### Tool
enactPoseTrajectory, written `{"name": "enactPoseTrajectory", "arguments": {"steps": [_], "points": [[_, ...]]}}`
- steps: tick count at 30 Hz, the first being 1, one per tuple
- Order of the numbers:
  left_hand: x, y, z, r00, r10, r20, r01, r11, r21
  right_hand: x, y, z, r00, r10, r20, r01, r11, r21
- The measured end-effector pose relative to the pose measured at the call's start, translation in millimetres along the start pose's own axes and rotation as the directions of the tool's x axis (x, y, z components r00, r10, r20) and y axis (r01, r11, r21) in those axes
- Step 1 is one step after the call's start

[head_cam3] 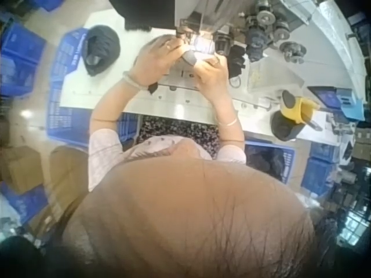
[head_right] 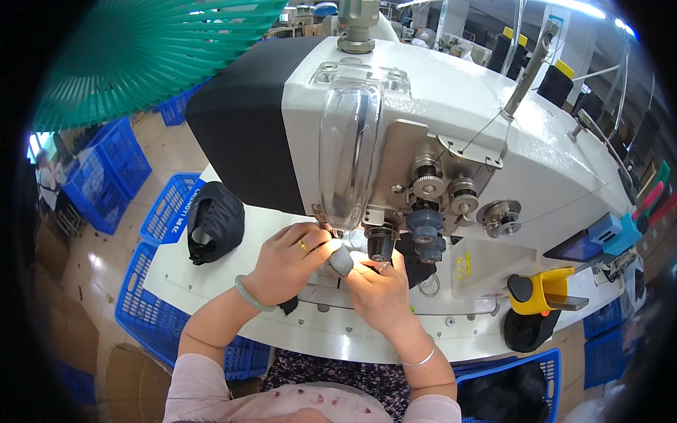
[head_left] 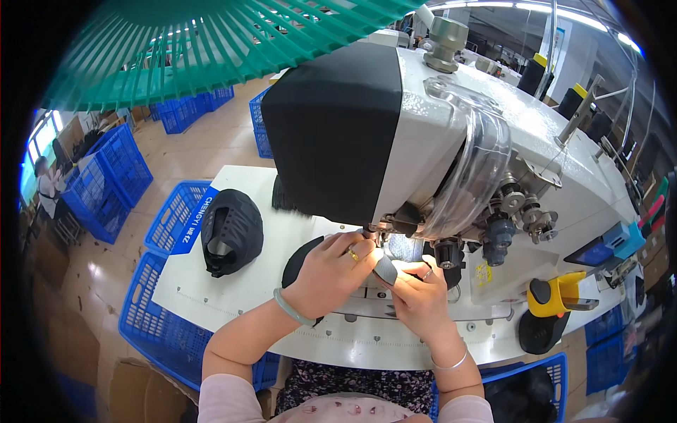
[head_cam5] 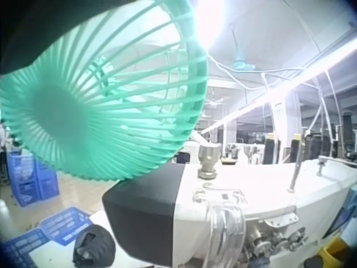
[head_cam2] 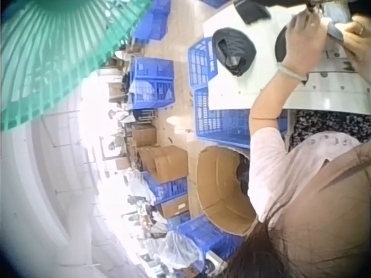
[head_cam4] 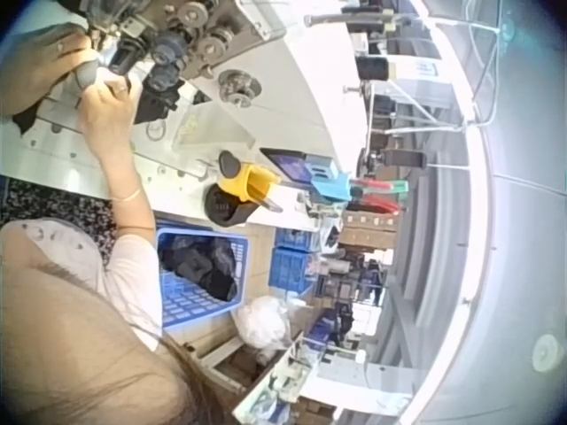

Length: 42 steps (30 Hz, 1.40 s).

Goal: Use an industrial sewing machine to stitch together components of shoe uppers.

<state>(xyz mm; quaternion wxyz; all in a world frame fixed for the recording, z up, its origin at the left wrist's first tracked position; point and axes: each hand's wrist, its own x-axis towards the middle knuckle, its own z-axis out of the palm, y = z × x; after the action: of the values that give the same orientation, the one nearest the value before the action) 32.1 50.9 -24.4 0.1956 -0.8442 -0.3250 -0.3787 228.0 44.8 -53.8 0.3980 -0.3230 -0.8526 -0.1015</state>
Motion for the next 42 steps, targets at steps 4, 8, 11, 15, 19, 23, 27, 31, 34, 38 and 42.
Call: {"name": "enactPoseTrajectory", "arguments": {"steps": [4, 8, 11, 15, 19, 23, 27, 31, 34, 38, 42], "points": [[-1, 4, -4, 0.999, 0.006, -0.033, -0.006, 1.000, 0.010, -4, 4, 0, 1.000, -0.015, -0.001, 0.015, 0.999, 0.035], [-6, -12, 1, 0.993, -0.120, 0.004, 0.119, 0.978, -0.169, 3, -1, -2, 1.000, 0.018, -0.017, -0.017, 0.998, 0.066], [-6, -11, 3, 0.953, -0.299, 0.054, 0.302, 0.912, -0.279, 3, -1, -6, 1.000, 0.012, -0.006, -0.012, 0.997, 0.078], [-9, 5, 2, 0.985, -0.163, -0.054, 0.156, 0.981, -0.117, -1, -2, -6, 1.000, 0.017, 0.016, -0.018, 0.997, 0.074], [-9, 8, 2, 0.990, -0.127, -0.062, 0.122, 0.989, -0.081, -5, 1, -2, 0.999, 0.043, 0.001, -0.043, 0.995, 0.089], [-8, 7, 3, 0.994, -0.096, -0.052, 0.092, 0.993, -0.072, -7, 3, 1, 0.999, 0.027, -0.018, -0.025, 0.996, 0.085], [-6, 7, 1, 0.996, -0.092, -0.021, 0.090, 0.993, -0.076, -4, -2, 0, 0.999, 0.032, -0.019, -0.031, 0.998, 0.059], [-7, 8, 6, 0.998, -0.068, 0.005, 0.068, 0.997, -0.030, -6, -4, 2, 0.999, 0.046, -0.016, -0.045, 0.998, 0.043], [-8, 11, 5, 0.996, -0.082, -0.031, 0.082, 0.997, -0.006, -3, -10, -7, 1.000, 0.015, 0.014, -0.016, 0.996, 0.093], [-15, 9, 8, 0.986, -0.147, -0.079, 0.140, 0.987, -0.080, -11, -3, -5, 0.994, 0.079, -0.080, -0.061, 0.977, 0.207], [-22, 13, 19, 0.952, -0.273, -0.140, 0.240, 0.947, -0.216, -10, 0, -7, 0.927, 0.367, -0.080, -0.348, 0.919, 0.185]]}}
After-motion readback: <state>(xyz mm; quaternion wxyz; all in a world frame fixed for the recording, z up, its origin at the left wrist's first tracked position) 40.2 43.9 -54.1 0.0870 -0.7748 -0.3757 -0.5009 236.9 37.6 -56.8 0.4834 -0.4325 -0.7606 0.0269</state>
